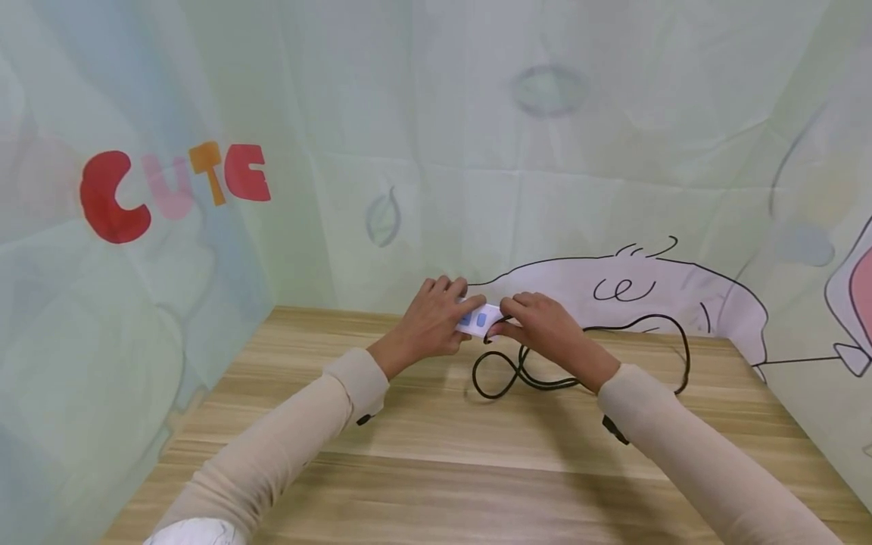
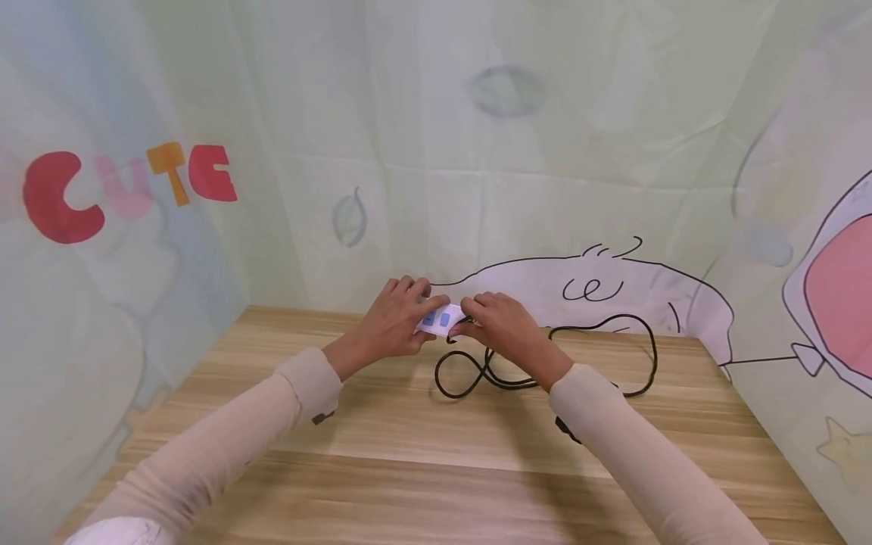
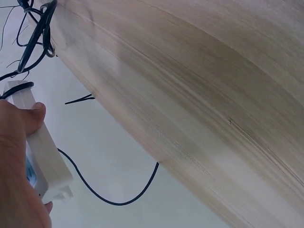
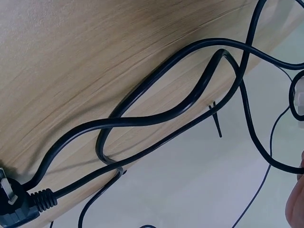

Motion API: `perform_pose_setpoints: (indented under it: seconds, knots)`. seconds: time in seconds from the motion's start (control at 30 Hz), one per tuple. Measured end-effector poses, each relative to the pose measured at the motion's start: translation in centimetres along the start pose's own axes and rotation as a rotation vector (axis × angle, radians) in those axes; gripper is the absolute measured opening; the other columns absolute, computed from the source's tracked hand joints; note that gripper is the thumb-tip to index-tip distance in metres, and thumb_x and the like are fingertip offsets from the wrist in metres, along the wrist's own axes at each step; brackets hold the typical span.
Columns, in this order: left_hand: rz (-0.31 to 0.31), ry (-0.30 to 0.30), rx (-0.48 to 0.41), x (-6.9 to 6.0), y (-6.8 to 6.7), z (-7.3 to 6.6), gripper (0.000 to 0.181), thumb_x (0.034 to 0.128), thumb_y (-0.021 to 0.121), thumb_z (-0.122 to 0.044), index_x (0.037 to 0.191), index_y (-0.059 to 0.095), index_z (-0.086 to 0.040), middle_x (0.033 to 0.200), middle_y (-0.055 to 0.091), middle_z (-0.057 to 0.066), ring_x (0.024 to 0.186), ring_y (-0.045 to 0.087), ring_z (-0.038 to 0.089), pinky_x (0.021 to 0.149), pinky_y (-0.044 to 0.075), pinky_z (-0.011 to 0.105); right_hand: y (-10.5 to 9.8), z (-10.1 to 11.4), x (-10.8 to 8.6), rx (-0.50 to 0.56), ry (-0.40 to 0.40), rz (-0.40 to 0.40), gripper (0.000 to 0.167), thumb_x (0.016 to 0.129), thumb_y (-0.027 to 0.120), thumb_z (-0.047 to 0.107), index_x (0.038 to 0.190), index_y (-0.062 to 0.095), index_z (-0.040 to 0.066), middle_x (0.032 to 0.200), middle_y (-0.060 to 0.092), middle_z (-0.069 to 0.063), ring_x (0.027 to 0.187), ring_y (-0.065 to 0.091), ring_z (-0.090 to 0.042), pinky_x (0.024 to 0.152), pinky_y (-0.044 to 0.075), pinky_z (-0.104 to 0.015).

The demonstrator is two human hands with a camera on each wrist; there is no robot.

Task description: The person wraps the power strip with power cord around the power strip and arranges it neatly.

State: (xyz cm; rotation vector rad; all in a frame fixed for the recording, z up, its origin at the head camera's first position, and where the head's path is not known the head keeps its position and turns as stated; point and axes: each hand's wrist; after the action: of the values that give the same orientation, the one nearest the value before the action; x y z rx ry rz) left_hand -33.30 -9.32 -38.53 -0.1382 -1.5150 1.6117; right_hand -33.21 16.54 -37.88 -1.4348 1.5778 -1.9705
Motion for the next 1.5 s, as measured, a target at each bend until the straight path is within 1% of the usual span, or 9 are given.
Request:
perform_pose_setpoints:
  seconds: [0.23,0.43,0.6,0.9,1.1,1.23,1.33,1.4,1.5]
  knots:
    - [0.002,0.021,0.014,0.1,-0.1,-0.1,0.058,0.0955,0.088,-0.04,0.147,0.066,-0.025,0.127,0.064,0.013,0.112,0.066,0.038,0.095,0.056,0.052,-0.1,-0.3,0.2,0.054,0.046,0.026,0.038,0.094,0.089,0.035,0.103,0.063,0.009,0.099,0.08,-0.009,0.078,0.071,-0.022,0.068,0.058,-0.037]
    - [-0.01,0.036,0.007,0.1,-0.1,-0.2,0.055,0.0958,0.087,-0.038,0.145,0.067,-0.025,0.125,0.064,0.012,0.11,0.065,0.037,0.095,0.055,0.052,-0.4,-0.4,0.5,0.18,0.162,0.103,0.038,0.095,0.088,0.034,0.101,0.058,0.01,0.106,0.079,-0.012,0.078,0.061,-0.017,0.069,0.051,-0.031]
    - [-0.015,0.037,0.003,0.1,0.0,-0.2,0.055,0.0953,0.087,-0.039,0.145,0.067,-0.025,0.125,0.063,0.012,0.11,0.064,0.037,0.096,0.055,0.052,-0.5,-0.5,0.9,0.254,0.189,0.125,0.037,0.095,0.087,0.031,0.105,0.061,0.007,0.107,0.076,-0.013,0.083,0.06,-0.018,0.073,0.05,-0.03]
    - [-0.043,0.056,0.014,0.0,-0.2,-0.2,0.055,0.0946,0.089,-0.041,0.143,0.068,-0.025,0.125,0.064,0.012,0.109,0.066,0.036,0.096,0.057,0.052,-0.6,-0.7,1.1,0.298,0.254,0.156,0.041,0.093,0.088,0.036,0.11,0.062,0.01,0.112,0.071,-0.016,0.09,0.061,-0.023,0.08,0.052,-0.036]
    - [-0.045,0.064,-0.006,0.0,-0.2,-0.2,0.056,0.0942,0.09,-0.042,0.143,0.067,-0.026,0.125,0.064,0.011,0.108,0.066,0.036,0.096,0.058,0.052,-0.4,-1.2,1.1,0.36,0.278,0.158,0.041,0.094,0.089,0.037,0.11,0.063,0.011,0.112,0.069,-0.01,0.094,0.061,-0.021,0.083,0.054,-0.039]
    - [-0.05,0.068,-0.034,0.0,-0.1,-0.2,0.057,0.0938,0.09,-0.043,0.143,0.067,-0.026,0.126,0.064,0.012,0.108,0.066,0.036,0.097,0.059,0.054,-0.5,-1.6,1.2,0.441,0.27,0.156,0.039,0.096,0.091,0.033,0.11,0.062,0.012,0.111,0.068,-0.009,0.1,0.062,-0.023,0.094,0.059,-0.049]
    - [-0.057,0.068,-0.056,0.1,-0.2,-0.2,0.057,0.0937,0.09,-0.043,0.143,0.067,-0.026,0.125,0.064,0.012,0.108,0.066,0.036,0.096,0.059,0.054,-0.4,-1.8,1.2,0.486,0.281,0.162,0.039,0.096,0.091,0.031,0.111,0.061,0.011,0.112,0.068,-0.014,0.102,0.061,-0.024,0.1,0.057,-0.053]
    - [-0.061,0.066,-0.067,0.1,-0.3,-0.2,0.057,0.0936,0.09,-0.043,0.144,0.068,-0.026,0.125,0.064,0.012,0.107,0.065,0.036,0.095,0.059,0.054,-0.3,-1.9,1.2,0.498,0.294,0.164,0.04,0.097,0.09,0.032,0.113,0.06,0.01,0.113,0.067,-0.017,0.102,0.059,-0.024,0.098,0.054,-0.049]
    - [-0.062,0.061,-0.085,0.1,-0.4,-0.3,0.058,0.0932,0.091,-0.043,0.144,0.068,-0.026,0.124,0.063,0.011,0.106,0.065,0.035,0.095,0.059,0.054,-0.2,-2.1,1.1,0.515,0.32,0.174,0.041,0.099,0.087,0.034,0.115,0.058,0.01,0.108,0.064,-0.014,0.097,0.054,-0.023,0.088,0.048,-0.04]
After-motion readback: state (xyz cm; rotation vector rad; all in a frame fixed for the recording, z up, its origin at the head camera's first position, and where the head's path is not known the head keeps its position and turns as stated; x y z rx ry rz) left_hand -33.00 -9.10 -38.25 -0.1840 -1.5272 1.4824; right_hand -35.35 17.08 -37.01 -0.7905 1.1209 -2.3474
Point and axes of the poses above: each hand's wrist, its own x-axis towards the middle knuckle, its own y-axis out of the palm, z = x × y
